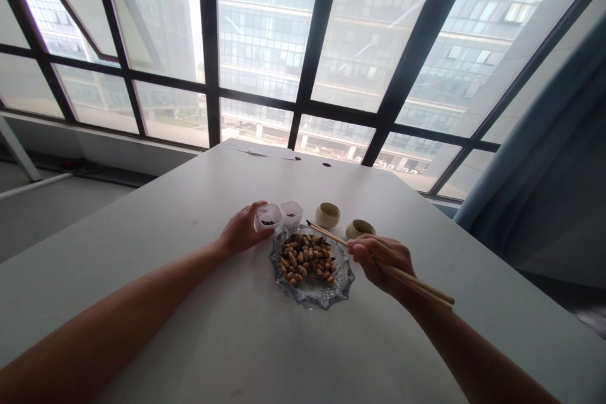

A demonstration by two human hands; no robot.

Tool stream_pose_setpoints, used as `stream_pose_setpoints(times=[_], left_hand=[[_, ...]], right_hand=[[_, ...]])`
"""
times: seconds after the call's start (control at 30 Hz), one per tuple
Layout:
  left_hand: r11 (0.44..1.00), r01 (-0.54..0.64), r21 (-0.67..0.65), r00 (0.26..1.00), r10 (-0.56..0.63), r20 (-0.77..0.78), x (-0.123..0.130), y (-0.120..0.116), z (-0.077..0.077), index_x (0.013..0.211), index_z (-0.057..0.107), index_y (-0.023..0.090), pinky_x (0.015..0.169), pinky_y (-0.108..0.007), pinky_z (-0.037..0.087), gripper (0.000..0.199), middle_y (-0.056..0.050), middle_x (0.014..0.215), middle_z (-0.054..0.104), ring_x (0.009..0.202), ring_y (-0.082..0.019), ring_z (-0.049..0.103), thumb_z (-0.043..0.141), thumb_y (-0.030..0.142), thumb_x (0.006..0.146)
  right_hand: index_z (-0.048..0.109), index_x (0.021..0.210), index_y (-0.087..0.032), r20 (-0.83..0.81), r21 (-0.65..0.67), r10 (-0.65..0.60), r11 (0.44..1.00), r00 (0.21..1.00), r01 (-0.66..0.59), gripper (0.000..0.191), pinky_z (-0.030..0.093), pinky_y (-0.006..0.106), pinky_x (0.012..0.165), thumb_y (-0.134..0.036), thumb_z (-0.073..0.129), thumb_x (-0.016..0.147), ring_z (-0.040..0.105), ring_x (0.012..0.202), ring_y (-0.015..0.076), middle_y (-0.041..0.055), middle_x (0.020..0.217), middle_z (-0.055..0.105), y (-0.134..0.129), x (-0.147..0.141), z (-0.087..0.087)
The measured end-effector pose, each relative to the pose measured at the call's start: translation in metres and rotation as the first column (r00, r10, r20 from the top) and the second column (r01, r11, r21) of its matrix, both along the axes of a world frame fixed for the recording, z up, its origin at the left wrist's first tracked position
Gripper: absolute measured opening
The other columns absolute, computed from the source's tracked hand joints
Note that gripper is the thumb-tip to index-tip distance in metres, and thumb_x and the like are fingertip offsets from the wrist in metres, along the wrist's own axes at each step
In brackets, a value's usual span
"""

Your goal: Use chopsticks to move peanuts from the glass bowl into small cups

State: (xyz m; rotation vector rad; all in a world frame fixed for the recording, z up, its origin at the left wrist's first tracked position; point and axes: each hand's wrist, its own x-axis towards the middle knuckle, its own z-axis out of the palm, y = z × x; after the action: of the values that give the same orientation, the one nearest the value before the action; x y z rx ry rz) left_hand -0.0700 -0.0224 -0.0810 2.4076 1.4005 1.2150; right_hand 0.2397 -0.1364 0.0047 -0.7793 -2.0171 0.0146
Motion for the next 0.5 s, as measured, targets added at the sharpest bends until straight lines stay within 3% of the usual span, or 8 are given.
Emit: stream_pose_setpoints(times=[0.17, 0.5], left_hand=[[1.0, -0.014, -0.016, 1.0, 0.014, -0.007, 0.001, -0.0009, 0.0008, 0.131, 0.05, 0.018, 0.096, -0.047, 0.053, 0.066, -0.016, 0.125, 0.066, 0.111, -0.032, 0.066, 0.072, 0.045, 0.074], [1.0, -0.014, 0.008, 1.0, 0.014, -0.027, -0.0001, -0.0015, 0.0008, 0.132, 0.048, 0.02, 0.096, -0.048, 0.053, 0.067, -0.015, 0.126, 0.066, 0.111, -0.032, 0.066, 0.072, 0.045, 0.076]], right_hand=[[0.068, 0.078, -0.021, -0.09, -0.008, -0.039, 0.999, 0.995, 0.039, 0.028, 0.051, 0.024, 0.044, -0.026, 0.05, 0.099, 0.062, 0.045, 0.013, 0.0017, 0.06, 0.069, 0.0038, 0.005, -0.0018], [0.069, 0.072, -0.02, -0.086, -0.014, -0.054, 0.998, 0.995, 0.053, 0.034, 0.05, 0.025, 0.042, -0.034, 0.052, 0.098, 0.062, 0.043, 0.0141, 0.0032, 0.056, 0.068, 0.0008, 0.0006, 0.0032]])
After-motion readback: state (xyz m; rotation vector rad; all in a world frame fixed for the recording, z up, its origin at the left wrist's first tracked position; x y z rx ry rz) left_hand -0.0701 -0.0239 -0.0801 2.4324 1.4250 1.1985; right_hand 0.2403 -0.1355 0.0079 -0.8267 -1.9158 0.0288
